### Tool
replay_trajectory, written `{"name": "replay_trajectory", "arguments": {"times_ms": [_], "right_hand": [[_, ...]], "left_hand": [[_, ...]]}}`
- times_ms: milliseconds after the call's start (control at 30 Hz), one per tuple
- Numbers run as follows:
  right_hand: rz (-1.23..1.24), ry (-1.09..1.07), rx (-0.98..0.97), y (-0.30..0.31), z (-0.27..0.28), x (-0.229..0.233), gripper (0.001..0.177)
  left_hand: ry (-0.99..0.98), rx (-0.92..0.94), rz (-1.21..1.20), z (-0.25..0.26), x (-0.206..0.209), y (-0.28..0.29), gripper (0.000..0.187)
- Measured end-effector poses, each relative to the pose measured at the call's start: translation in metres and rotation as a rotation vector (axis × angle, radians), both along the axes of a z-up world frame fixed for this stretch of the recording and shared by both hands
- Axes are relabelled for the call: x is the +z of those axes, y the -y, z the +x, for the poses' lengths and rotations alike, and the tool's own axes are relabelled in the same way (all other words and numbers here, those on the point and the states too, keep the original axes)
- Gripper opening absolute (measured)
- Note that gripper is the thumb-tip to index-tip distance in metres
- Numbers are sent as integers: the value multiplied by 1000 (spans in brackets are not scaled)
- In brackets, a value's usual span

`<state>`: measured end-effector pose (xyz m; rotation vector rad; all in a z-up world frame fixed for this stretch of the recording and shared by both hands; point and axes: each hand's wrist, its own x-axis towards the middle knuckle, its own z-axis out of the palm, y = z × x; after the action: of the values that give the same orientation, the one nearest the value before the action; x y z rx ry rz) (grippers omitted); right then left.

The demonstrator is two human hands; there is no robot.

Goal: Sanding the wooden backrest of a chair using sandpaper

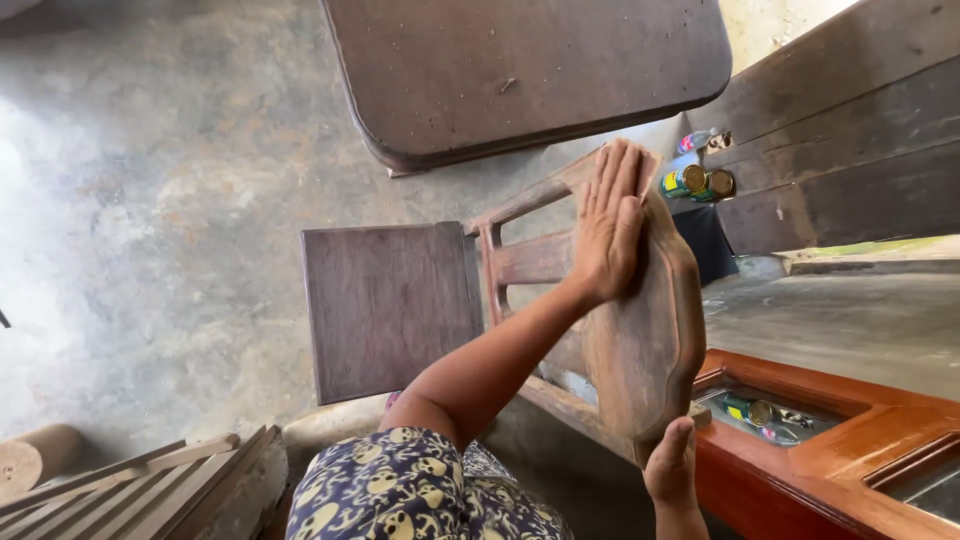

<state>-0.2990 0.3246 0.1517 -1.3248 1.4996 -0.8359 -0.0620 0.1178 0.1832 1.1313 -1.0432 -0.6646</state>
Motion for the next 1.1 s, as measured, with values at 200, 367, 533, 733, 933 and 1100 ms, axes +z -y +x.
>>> {"name": "replay_trajectory", "arguments": {"times_ms": [200,367,533,733,933,1100], "right_hand": [[3,-45,-13,1,8,9,96],[-22,-53,-14,3,11,7,94],[7,-4,-56,2,-5,-6,89],[99,40,-138,2,2,0,97],[44,50,-106,5,11,6,96],[16,70,-89,5,17,11,96]], "left_hand": [[-57,127,116,0,-16,19,34],[24,-64,187,-9,-53,-9,69],[-191,103,-82,0,4,-13,31],[-520,-62,101,-5,-54,-4,53],[-1387,-381,-156,38,-90,-15,43],[-1344,-424,-48,50,-82,-45,39]]}}
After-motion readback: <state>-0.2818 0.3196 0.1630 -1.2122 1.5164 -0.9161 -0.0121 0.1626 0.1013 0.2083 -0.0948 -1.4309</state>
